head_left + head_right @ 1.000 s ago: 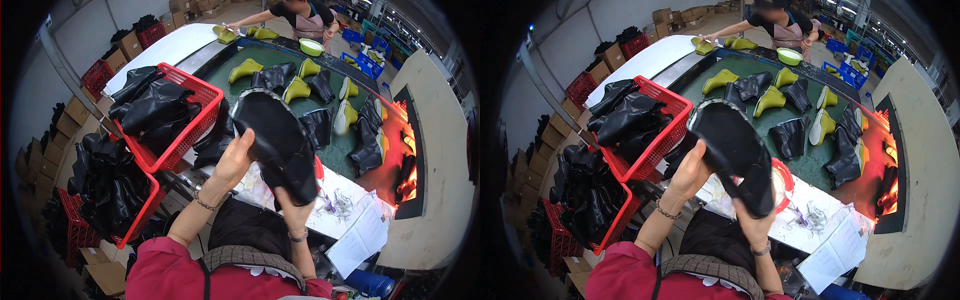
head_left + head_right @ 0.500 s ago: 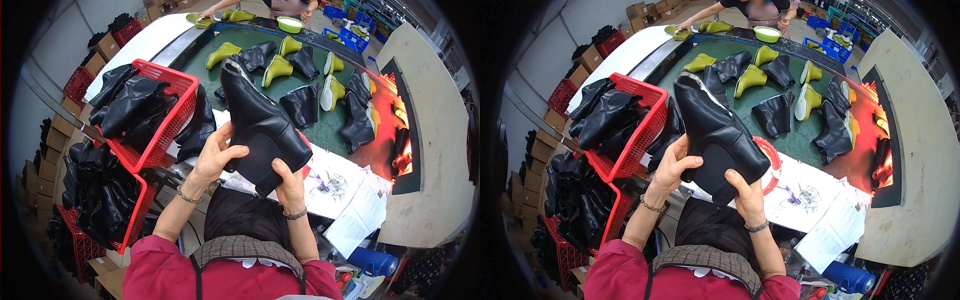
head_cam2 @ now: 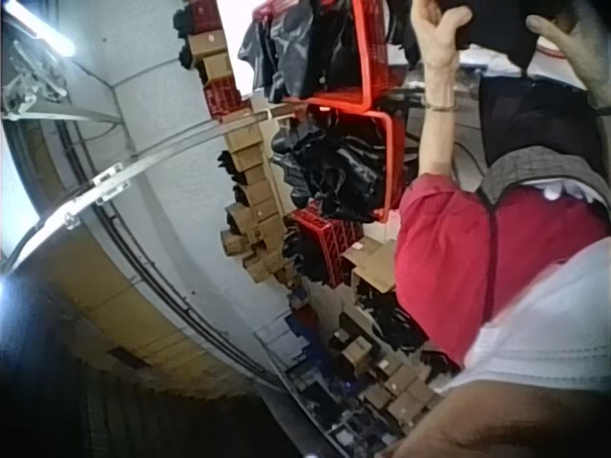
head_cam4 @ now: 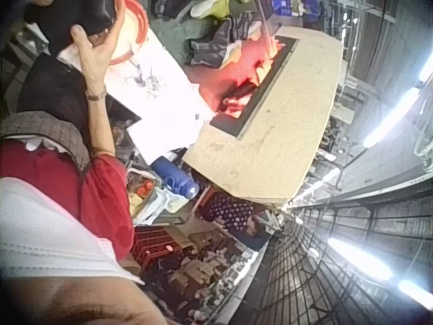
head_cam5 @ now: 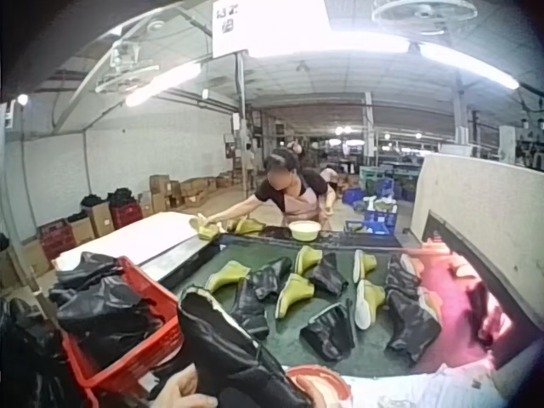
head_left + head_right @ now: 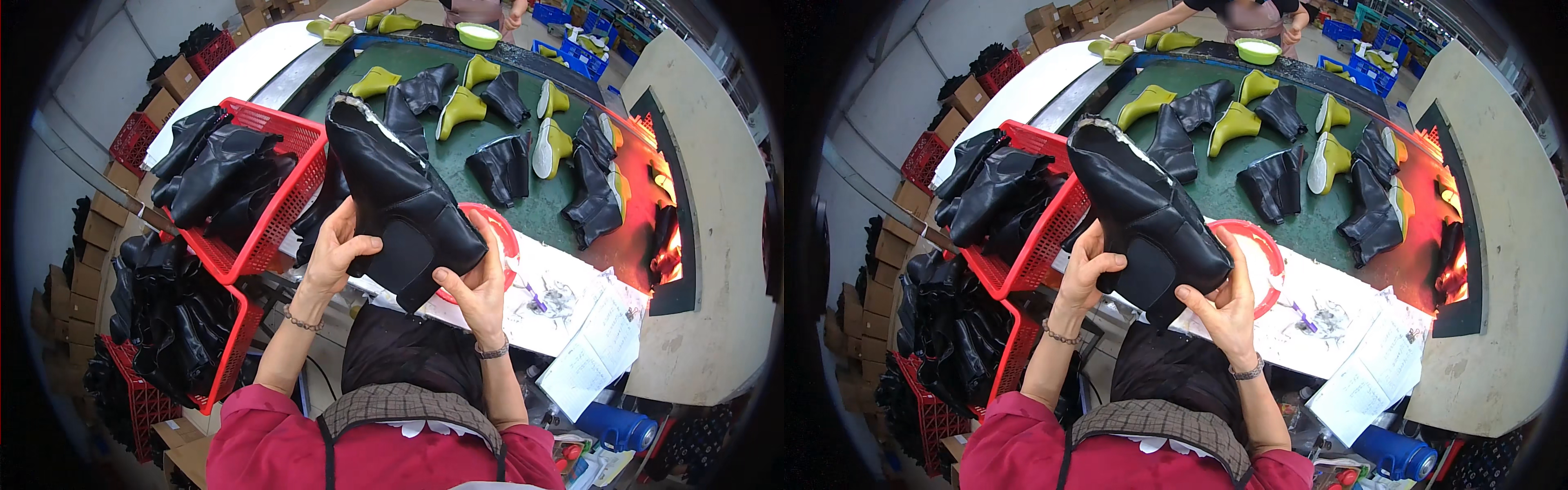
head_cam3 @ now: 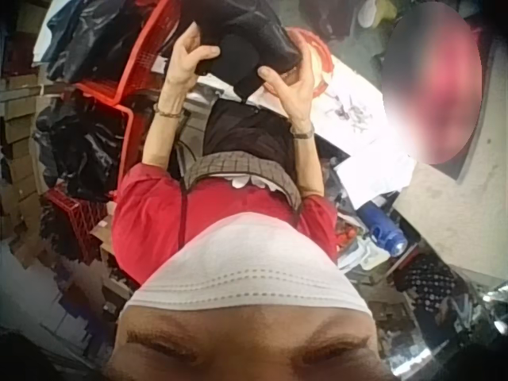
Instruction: The person takes shoe uppers from a basket, applies glue to them using a brush dipped into a bowl, and places the glued shoe uppers onto a conveyor belt.
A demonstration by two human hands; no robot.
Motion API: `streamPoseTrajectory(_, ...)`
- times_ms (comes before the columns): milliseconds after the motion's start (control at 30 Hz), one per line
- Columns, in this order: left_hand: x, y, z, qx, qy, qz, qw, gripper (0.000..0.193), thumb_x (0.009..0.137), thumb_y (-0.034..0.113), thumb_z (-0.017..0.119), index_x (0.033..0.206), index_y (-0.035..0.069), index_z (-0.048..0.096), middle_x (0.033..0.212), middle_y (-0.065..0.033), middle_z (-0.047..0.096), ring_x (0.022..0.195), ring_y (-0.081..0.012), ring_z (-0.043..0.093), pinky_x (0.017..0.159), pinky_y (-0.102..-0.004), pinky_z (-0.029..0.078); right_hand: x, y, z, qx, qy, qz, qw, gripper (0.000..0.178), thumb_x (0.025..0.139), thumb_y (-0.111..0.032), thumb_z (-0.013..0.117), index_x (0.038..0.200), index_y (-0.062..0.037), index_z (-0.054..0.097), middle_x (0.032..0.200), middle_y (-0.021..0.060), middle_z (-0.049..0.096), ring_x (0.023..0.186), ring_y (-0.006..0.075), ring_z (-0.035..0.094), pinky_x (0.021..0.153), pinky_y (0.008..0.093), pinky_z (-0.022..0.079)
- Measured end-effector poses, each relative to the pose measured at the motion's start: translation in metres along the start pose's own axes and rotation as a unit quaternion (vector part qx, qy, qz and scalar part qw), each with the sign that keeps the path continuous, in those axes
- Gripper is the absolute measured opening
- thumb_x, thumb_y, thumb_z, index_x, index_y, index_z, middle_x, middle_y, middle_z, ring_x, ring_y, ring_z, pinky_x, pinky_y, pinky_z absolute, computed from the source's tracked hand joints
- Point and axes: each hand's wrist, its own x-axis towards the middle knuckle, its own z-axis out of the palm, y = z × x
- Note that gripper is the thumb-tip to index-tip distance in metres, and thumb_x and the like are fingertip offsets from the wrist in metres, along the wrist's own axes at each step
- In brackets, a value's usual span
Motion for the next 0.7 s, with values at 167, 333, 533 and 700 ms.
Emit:
streamPoseTrajectory(167,-0.003,0.007,-0.009,-0.016,-0.001,-0.03,0.999,0.077,0.076,-0.005,0.066,0.15,-0.004,0.044,0.141,-0.0119,0.059,0.13,-0.0187,0.056,0.111,-0.0308,0.042,0.004,-0.007,0.002,-0.098,0.028,-0.009,0.995,0.083,0.08,-0.01,0.088,0.15,0.0004,0.044,0.146,0.0185,0.049,0.135,0.0295,0.051,0.109,0.041,0.049)
streamPoseTrajectory(333,-0.011,0.006,-0.024,-0.014,-0.032,-0.002,0.999,0.076,0.072,-0.002,0.067,0.145,-0.005,0.047,0.137,-0.0129,0.062,0.128,-0.0215,0.058,0.113,-0.0335,0.042,0.018,-0.025,0.01,-0.47,-0.066,-0.243,0.846,0.053,0.066,-0.027,0.094,0.107,-0.002,0.071,0.122,0.0142,0.065,0.114,0.0315,0.058,0.096,0.0438,0.045)
streamPoseTrajectory(533,-0.022,0.008,-0.04,-0.019,-0.002,0.018,1.0,0.067,0.072,0.003,0.07,0.136,-0.005,0.055,0.131,-0.0128,0.064,0.125,-0.021,0.059,0.112,-0.0334,0.041,0.018,-0.029,0.041,-0.451,-0.115,-0.325,0.823,0.035,0.075,-0.016,0.087,0.104,-0.0059,0.069,0.07,0.0004,0.056,0.059,0.0187,0.051,0.078,0.0369,0.035)
streamPoseTrajectory(700,-0.027,0.017,-0.039,0.158,0.038,0.05,0.985,0.078,0.074,0.01,0.079,0.144,-0.006,0.047,0.136,-0.0134,0.06,0.126,-0.0211,0.057,0.114,-0.034,0.039,0.024,-0.026,0.062,-0.451,-0.124,-0.371,0.802,0.031,0.077,-0.009,0.084,0.104,-0.0056,0.069,0.067,-0.002,0.055,0.058,0.0156,0.051,0.08,0.0372,0.036)
